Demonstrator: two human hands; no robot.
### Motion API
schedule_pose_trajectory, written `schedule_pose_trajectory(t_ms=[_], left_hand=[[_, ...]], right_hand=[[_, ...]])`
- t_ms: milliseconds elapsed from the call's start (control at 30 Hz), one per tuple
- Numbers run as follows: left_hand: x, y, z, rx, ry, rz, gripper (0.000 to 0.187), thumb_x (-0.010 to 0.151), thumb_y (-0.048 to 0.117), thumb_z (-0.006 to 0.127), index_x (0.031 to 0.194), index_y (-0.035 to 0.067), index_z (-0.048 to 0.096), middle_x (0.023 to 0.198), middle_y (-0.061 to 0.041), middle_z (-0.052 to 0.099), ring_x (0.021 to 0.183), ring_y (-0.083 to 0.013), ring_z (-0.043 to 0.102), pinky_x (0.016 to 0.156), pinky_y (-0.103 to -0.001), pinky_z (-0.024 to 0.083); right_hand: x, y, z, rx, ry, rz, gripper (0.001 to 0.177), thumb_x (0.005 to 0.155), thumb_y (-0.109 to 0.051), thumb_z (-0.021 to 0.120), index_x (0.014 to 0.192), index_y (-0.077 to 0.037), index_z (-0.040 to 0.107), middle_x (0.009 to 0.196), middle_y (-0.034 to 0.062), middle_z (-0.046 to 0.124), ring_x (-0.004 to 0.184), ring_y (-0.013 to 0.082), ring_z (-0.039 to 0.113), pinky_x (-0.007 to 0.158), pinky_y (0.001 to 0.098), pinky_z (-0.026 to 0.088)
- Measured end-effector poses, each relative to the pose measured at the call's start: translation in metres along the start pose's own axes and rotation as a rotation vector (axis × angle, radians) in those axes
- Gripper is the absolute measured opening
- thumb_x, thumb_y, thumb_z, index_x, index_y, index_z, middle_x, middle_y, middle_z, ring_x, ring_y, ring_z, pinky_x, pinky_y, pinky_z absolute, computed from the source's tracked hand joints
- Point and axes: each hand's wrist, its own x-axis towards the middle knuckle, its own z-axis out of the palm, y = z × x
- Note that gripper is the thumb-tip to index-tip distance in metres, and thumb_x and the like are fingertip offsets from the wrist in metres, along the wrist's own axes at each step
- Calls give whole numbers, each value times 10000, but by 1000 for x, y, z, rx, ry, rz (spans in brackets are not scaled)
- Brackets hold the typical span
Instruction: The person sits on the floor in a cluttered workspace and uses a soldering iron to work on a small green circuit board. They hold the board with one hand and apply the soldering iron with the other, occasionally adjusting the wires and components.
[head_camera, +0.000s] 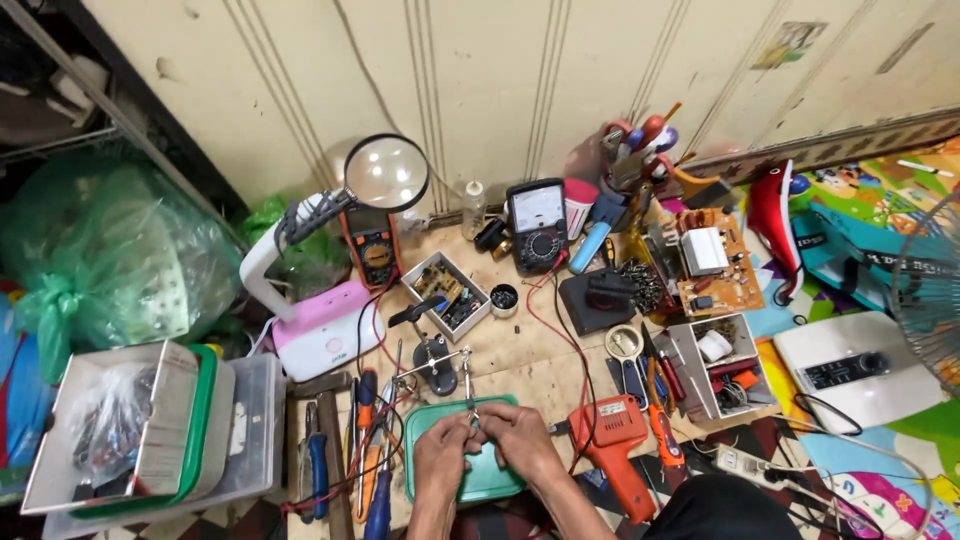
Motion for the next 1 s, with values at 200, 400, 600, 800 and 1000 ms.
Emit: schedule_pose_trajectory(t_ms=[200,400,600,800,1000], left_hand=[[-3,6,0,-33,22,-69,263,1035,165,714,1215,91,891,872,-107,877,738,-140,756,592,-282,512],[4,-2,1,-16,16,-62,285,1034,202,716,1230,93,892,803,-99,854,723,-129,753,593,-286,526],[3,0,1,-51,23,-76,265,1028,188,731,1213,93,896,754,-81,807,693,-131,717,599,-294,499],[9,-5,2,-80,9,-79,254,1050,154,719,1218,58,884,803,-82,814,682,-138,714,559,-282,481],[13,-9,2,-55,8,-66,294,1030,192,733,1245,74,896,876,-75,837,696,-134,730,555,-286,499]], right_hand=[[-7,-11,0,14,-29,65,295,1009,-67,755,1269,-7,883,956,134,877,382,123,480,360,241,366],[-2,-4,0,9,-17,75,314,986,-71,750,1263,-1,879,1091,113,884,400,125,492,377,246,371],[5,5,1,36,-26,14,275,988,-69,758,1206,19,902,804,125,809,368,132,469,363,251,326],[7,8,-2,10,-59,18,289,984,-98,768,1222,-3,902,703,94,732,372,129,475,373,251,331],[7,8,-2,26,-40,58,343,986,-96,773,1293,12,880,789,117,798,370,126,469,368,246,332]])
